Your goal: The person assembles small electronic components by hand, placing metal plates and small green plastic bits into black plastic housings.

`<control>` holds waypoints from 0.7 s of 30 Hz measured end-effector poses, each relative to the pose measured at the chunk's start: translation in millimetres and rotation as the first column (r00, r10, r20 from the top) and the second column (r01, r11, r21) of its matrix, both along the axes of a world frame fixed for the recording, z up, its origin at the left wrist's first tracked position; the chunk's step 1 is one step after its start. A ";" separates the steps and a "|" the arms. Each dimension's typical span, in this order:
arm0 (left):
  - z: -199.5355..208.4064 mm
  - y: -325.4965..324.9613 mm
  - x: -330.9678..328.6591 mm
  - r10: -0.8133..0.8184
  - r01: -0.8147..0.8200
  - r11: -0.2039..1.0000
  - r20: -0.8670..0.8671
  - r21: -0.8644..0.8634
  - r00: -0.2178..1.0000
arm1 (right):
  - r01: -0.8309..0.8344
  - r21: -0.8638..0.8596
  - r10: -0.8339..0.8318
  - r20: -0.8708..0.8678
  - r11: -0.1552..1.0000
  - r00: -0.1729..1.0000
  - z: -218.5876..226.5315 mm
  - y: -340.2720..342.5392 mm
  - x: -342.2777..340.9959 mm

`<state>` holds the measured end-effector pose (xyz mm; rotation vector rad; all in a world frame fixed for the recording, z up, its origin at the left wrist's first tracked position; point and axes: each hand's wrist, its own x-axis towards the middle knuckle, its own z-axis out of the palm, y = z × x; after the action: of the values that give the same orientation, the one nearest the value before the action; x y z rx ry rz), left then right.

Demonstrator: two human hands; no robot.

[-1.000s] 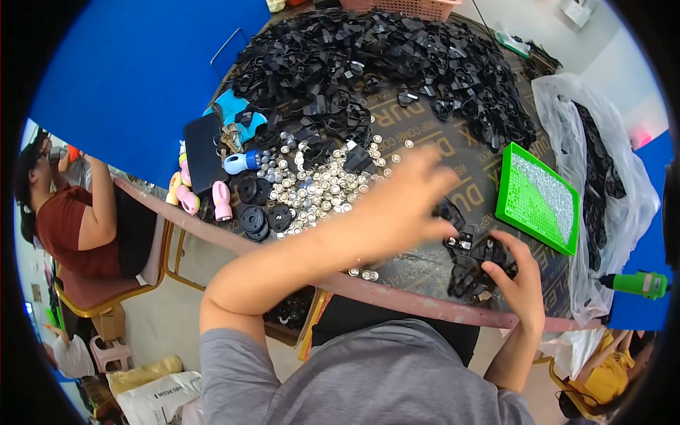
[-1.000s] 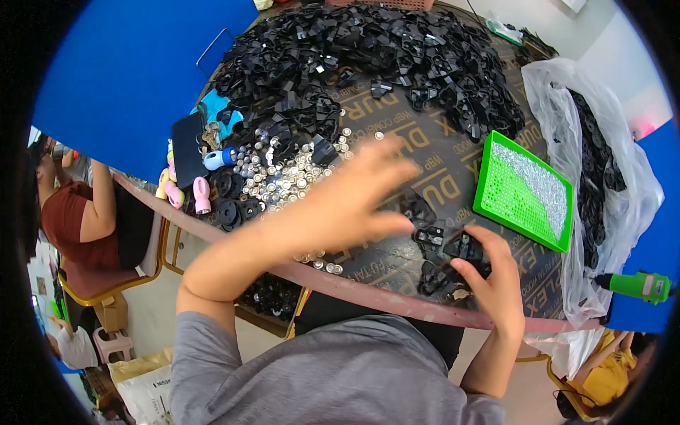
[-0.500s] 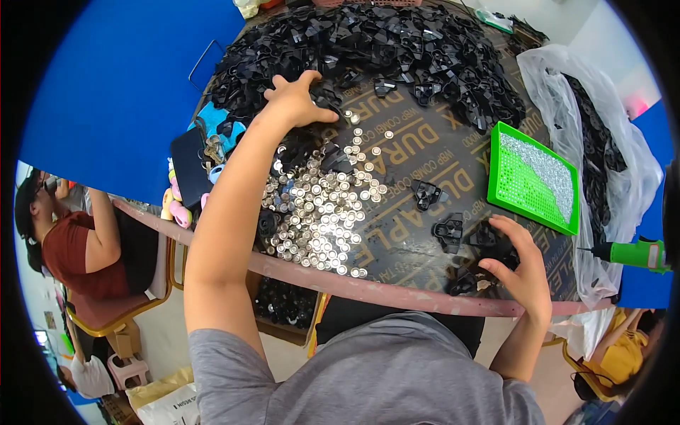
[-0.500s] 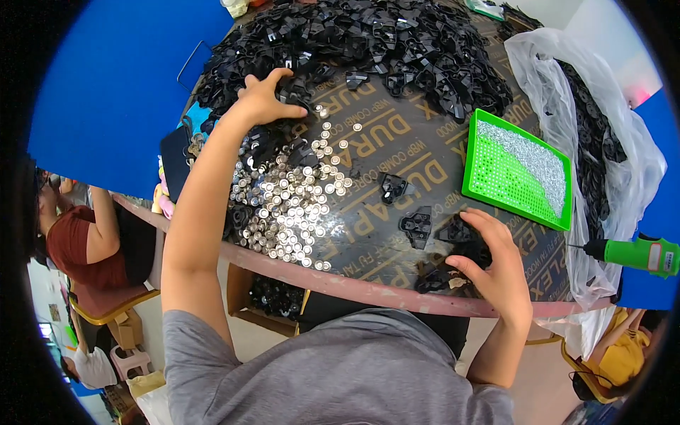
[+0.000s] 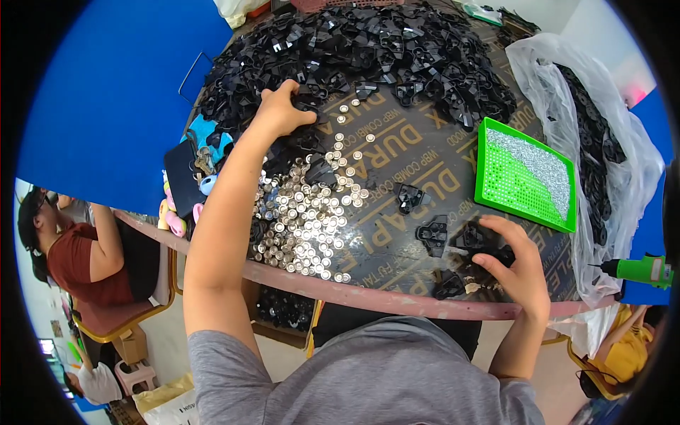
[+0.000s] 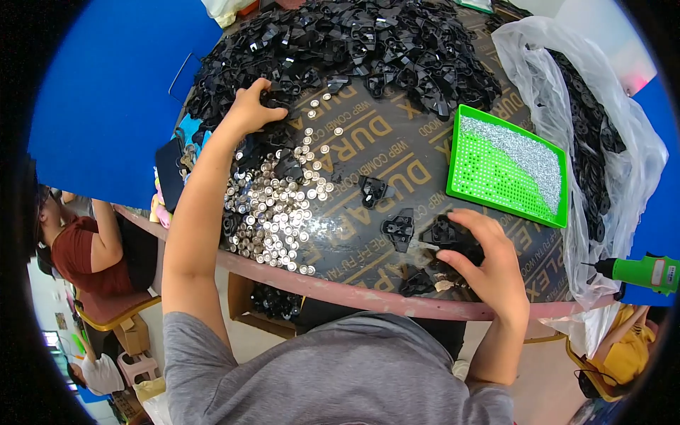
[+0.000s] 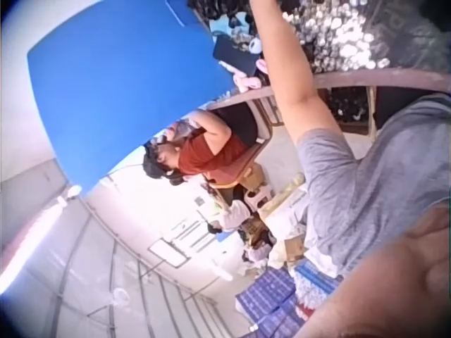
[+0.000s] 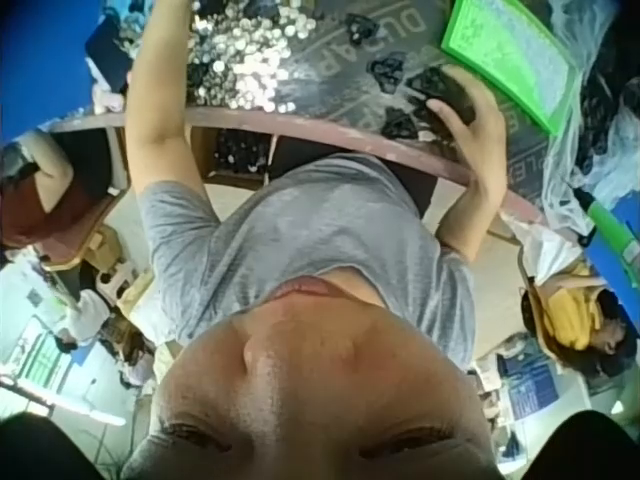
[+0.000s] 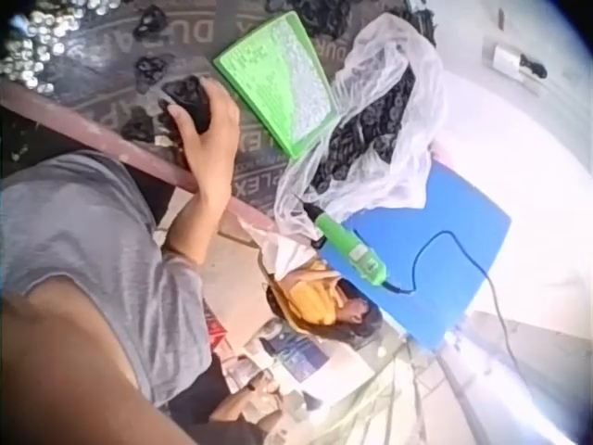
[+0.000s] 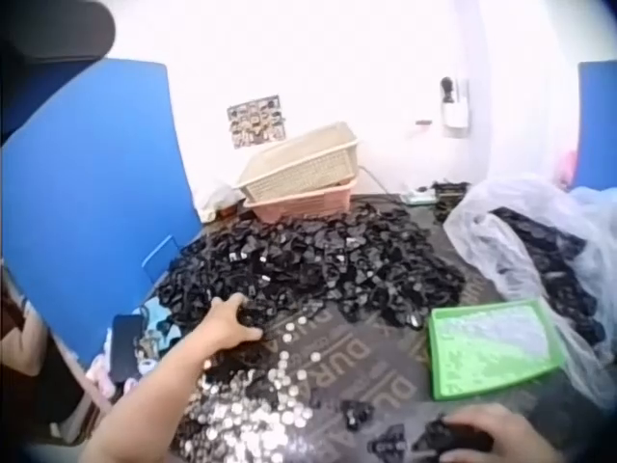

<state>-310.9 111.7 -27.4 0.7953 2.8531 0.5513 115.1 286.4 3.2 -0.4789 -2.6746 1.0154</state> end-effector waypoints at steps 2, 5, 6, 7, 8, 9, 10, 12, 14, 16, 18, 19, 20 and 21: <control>9.0 -3.8 -2.9 -0.102 0.037 0.974 0.283 0.226 0.954 | -0.030 0.004 0.030 -0.023 1.000 0.999 10.6 -0.6 -17.3; 13.4 -15.0 -9.3 -0.088 -0.009 0.962 0.342 0.273 0.936 | -0.291 0.053 0.294 -0.072 0.955 0.953 26.0 -12.8 -88.7; 16.4 -15.5 -13.2 -0.090 -0.019 0.961 0.376 0.277 0.922 | -0.336 0.086 0.343 -0.077 0.938 0.936 19.6 -17.6 -118.3; 14.4 -17.8 -17.7 -0.062 -0.048 0.960 0.377 0.275 0.924 | -0.368 0.126 0.377 -0.057 0.921 0.924 8.4 -20.2 -149.1; 13.9 -19.5 -21.9 -0.067 -0.039 0.960 0.364 0.277 0.929 | -0.399 0.165 0.410 -0.040 0.902 0.911 -5.2 -21.7 -177.8; 11.8 -23.4 -26.5 -0.086 -0.072 0.941 0.440 0.331 0.894 | -0.373 0.221 0.384 -0.006 0.901 0.923 -19.4 -25.8 -204.4; 12.2 -27.5 -28.4 -0.107 -0.112 0.918 0.512 0.379 0.852 | -0.350 0.275 0.357 0.026 0.896 0.934 -33.7 -28.7 -227.4; 21.3 -25.8 -19.9 -0.123 -0.128 0.903 0.531 0.411 0.838 | -0.351 0.344 0.350 0.068 0.871 0.934 -54.5 -24.2 -262.0; 23.0 -34.2 -20.0 -0.177 -0.197 0.857 0.632 0.475 0.754 | -0.368 0.399 0.352 0.116 0.840 0.929 -63.7 -29.1 -273.8; 24.1 -44.1 -18.7 -0.167 -0.219 0.856 0.651 0.469 0.741 | -0.359 0.404 0.330 0.143 0.841 0.933 -70.2 -39.3 -268.0; 22.6 -52.6 -21.3 -0.216 -0.234 0.816 0.655 0.528 0.724 | -0.366 0.379 0.338 0.141 0.850 0.931 -71.9 -51.4 -250.8; 22.6 -55.0 -22.9 -0.226 -0.225 0.820 0.659 0.526 0.717 | -0.397 0.343 0.365 0.155 0.851 0.918 -67.4 -58.6 -237.6; 21.5 -58.3 -23.3 -0.225 -0.232 0.818 0.664 0.527 0.713 | -0.427 0.307 0.393 0.169 0.851 0.904 -63.6 -66.8 -223.9; 23.7 -56.6 -21.9 -0.242 -0.242 0.799 0.663 0.551 0.709 | -0.447 0.267 0.420 0.156 0.854 0.894 -58.8 -74.1 -208.4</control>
<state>-332.8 55.2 -3.7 0.4688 1.9276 1.4590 -93.3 212.3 -55.6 0.1569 -3.0249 0.6724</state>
